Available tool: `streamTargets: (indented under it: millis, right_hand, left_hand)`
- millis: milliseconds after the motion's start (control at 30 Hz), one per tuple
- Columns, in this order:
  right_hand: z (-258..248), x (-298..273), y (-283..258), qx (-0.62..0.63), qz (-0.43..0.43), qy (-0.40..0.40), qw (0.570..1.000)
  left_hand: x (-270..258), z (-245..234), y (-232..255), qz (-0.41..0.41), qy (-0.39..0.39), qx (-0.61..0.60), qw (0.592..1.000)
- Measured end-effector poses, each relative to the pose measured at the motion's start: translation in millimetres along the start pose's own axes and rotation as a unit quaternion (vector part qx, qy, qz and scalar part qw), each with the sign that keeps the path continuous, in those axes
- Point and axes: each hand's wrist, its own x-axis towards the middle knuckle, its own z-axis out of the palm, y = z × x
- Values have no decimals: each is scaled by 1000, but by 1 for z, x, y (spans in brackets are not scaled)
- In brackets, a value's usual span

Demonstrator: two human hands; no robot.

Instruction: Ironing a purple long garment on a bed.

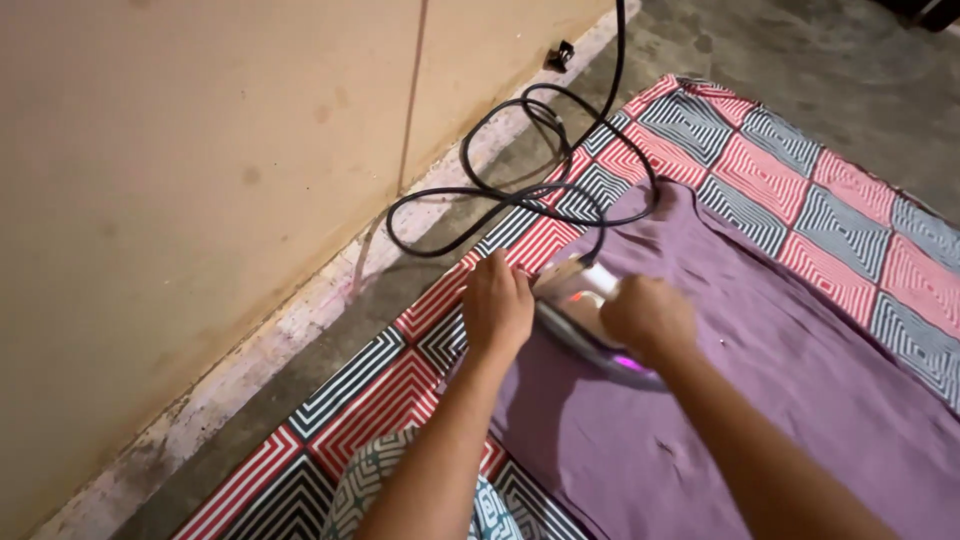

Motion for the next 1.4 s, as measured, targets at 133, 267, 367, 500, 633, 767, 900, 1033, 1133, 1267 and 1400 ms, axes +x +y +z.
streamTargets:
  millis: [133, 267, 367, 500, 633, 767, 900, 1033, 1133, 1267, 1400]
  right_hand:
    - [-5, 29, 28, -25, 43, 5, 999]
    - [-14, 39, 52, 4, 114, -8, 993]
    - [-7, 38, 71, 1, 134, -43, 990]
    - [4, 14, 97, -3, 106, 23, 994]
    - [2, -26, 118, -3, 146, -47, 988]
    - [0, -64, 129, 27, 191, -50, 980]
    - [2, -87, 140, -4, 199, -60, 978]
    - [10, -77, 142, 9, 216, -55, 975]
    - [8, -56, 129, 40, 226, -50, 972]
    - [-15, -19, 96, 51, 205, -40, 977]
    - [-13, 30, 89, 59, 192, -16, 979]
  left_hand:
    - [1, 8, -12, 73, 62, -1, 995]
    - [-3, 1, -3, 92, 5, -34, 995]
    - [-19, -4, 16, 167, -140, -8, 976]
    - [-18, 46, -4, 308, -108, 91, 941]
    - [-2, 61, 5, 282, -231, 161, 917]
    - [16, 92, 5, 257, -235, 245, 905]
    - [44, 152, 0, 266, -221, 245, 906]
    - [84, 186, 9, 133, -323, 241, 905]
    - [105, 204, 5, 112, -359, 293, 879]
    - [124, 208, 6, 128, -336, 301, 883]
    - [132, 200, 4, 105, -307, 269, 907]
